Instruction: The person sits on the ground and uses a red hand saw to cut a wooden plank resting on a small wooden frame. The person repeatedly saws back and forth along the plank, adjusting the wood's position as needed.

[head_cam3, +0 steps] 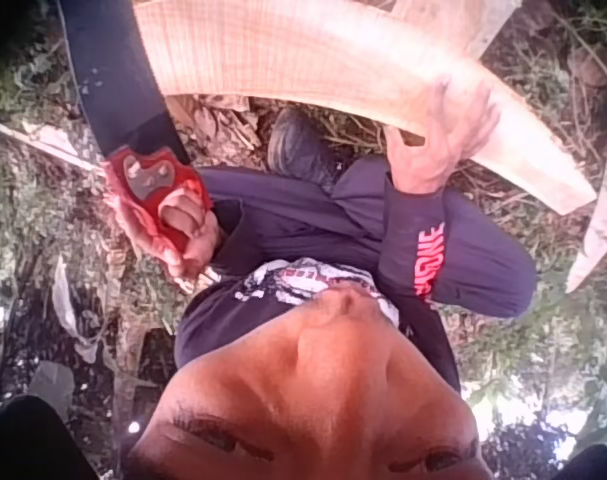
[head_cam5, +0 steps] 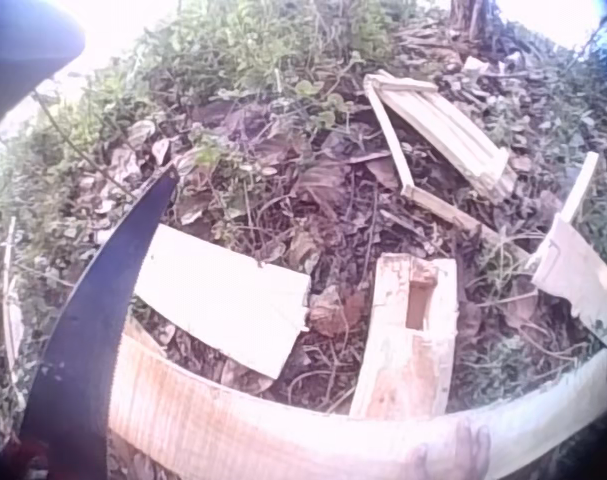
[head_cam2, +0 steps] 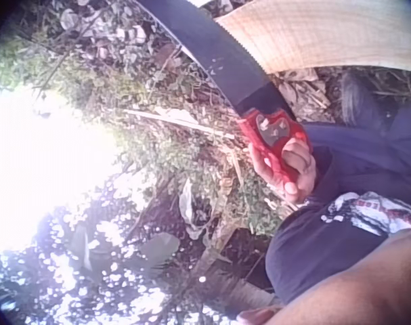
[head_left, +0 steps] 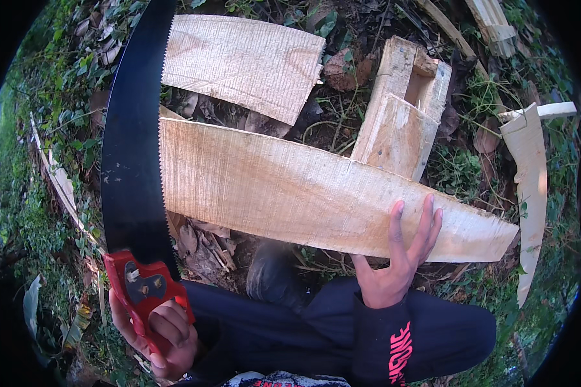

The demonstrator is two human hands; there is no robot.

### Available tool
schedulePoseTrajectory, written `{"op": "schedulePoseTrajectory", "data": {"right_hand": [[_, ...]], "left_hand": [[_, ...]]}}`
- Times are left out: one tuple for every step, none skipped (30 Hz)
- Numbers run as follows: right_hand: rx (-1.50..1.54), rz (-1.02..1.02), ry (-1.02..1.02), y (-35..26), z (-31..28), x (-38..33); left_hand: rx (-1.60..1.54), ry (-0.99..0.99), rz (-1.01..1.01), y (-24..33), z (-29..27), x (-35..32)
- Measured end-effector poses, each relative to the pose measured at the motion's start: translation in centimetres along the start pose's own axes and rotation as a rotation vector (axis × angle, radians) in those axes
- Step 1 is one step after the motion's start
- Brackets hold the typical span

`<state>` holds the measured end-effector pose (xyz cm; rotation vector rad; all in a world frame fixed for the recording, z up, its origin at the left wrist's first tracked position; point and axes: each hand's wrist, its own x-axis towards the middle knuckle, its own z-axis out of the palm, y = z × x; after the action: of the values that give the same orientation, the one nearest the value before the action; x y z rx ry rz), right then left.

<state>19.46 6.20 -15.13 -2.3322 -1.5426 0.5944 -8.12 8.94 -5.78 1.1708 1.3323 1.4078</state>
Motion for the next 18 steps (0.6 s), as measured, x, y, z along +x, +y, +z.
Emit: {"op": "schedulePoseTrajectory", "data": {"right_hand": [[0.006, -0.001, 0.004, 0.0, 0.0, 0.0], [0.020, -0.014, 0.016, 0.1, 0.1, 0.1], [0.031, -0.022, 0.030, 0.1, 0.2, 0.0], [0.043, -0.032, 0.045, 0.2, 0.2, -0.2], [0.042, -0.029, 0.043, 0.2, 0.2, -0.4], [0.042, -0.023, 0.049, 0.3, 0.2, -0.4], [0.042, -0.017, 0.056, 0.3, 0.2, -0.5], [0.037, -0.005, 0.061, 0.5, 0.2, -0.6], [0.036, -0.009, 0.063, 0.5, 0.3, -0.7], [0.035, -0.010, 0.065, 0.5, 0.4, -0.8], [0.038, -0.008, 0.062, 0.5, 0.6, -0.9], [0.039, -0.015, 0.047, 0.5, 0.9, -1.1], [0.041, -0.017, 0.054, 0.5, 0.9, -1.2], [0.028, -0.016, 0.060, 0.5, 1.0, -1.2], [0.018, -0.006, 0.072, 0.7, 1.2, -1.2], [0.005, -0.007, 0.079, 0.7, 1.3, -1.4], [-0.002, -0.006, 0.074, 0.9, 1.4, -1.5], [-0.008, -0.011, 0.084, 0.9, 1.8, -1.4]], "left_hand": [[-0.006, -0.006, -0.024, 0.2, -0.2, -0.2], [-0.011, -0.010, -0.047, 0.5, -0.3, -0.3], [-0.026, -0.025, -0.050, 0.5, -0.5, -0.3], [-0.041, -0.038, -0.053, 0.4, -0.7, -0.3], [-0.056, -0.051, -0.055, 0.3, -0.8, -0.4], [-0.090, -0.061, -0.077, 0.2, -0.7, -0.2], [-0.124, -0.072, -0.098, 0.2, -0.7, -0.1], [-0.159, -0.084, -0.119, 0.1, -0.6, 0.1], [-0.235, -0.100, -0.123, 0.0, -0.6, 0.3], [-0.303, -0.104, -0.131, -0.1, -0.6, 0.4], [-0.371, -0.109, -0.141, -0.3, -0.5, 0.4], [-0.437, -0.102, -0.153, -0.4, -0.6, 0.1], [-0.453, -0.147, -0.144, -0.6, -0.7, 0.3], [-0.494, -0.128, -0.184, -0.4, -0.5, 0.2], [-0.535, -0.134, -0.195, -0.4, 0.0, 0.4], [-0.577, -0.128, -0.203, -0.2, 0.2, 0.2], [-0.603, -0.166, -0.177, -0.3, 0.0, 0.1], [-0.620, -0.173, -0.154, -0.2, 0.2, -0.1]]}}
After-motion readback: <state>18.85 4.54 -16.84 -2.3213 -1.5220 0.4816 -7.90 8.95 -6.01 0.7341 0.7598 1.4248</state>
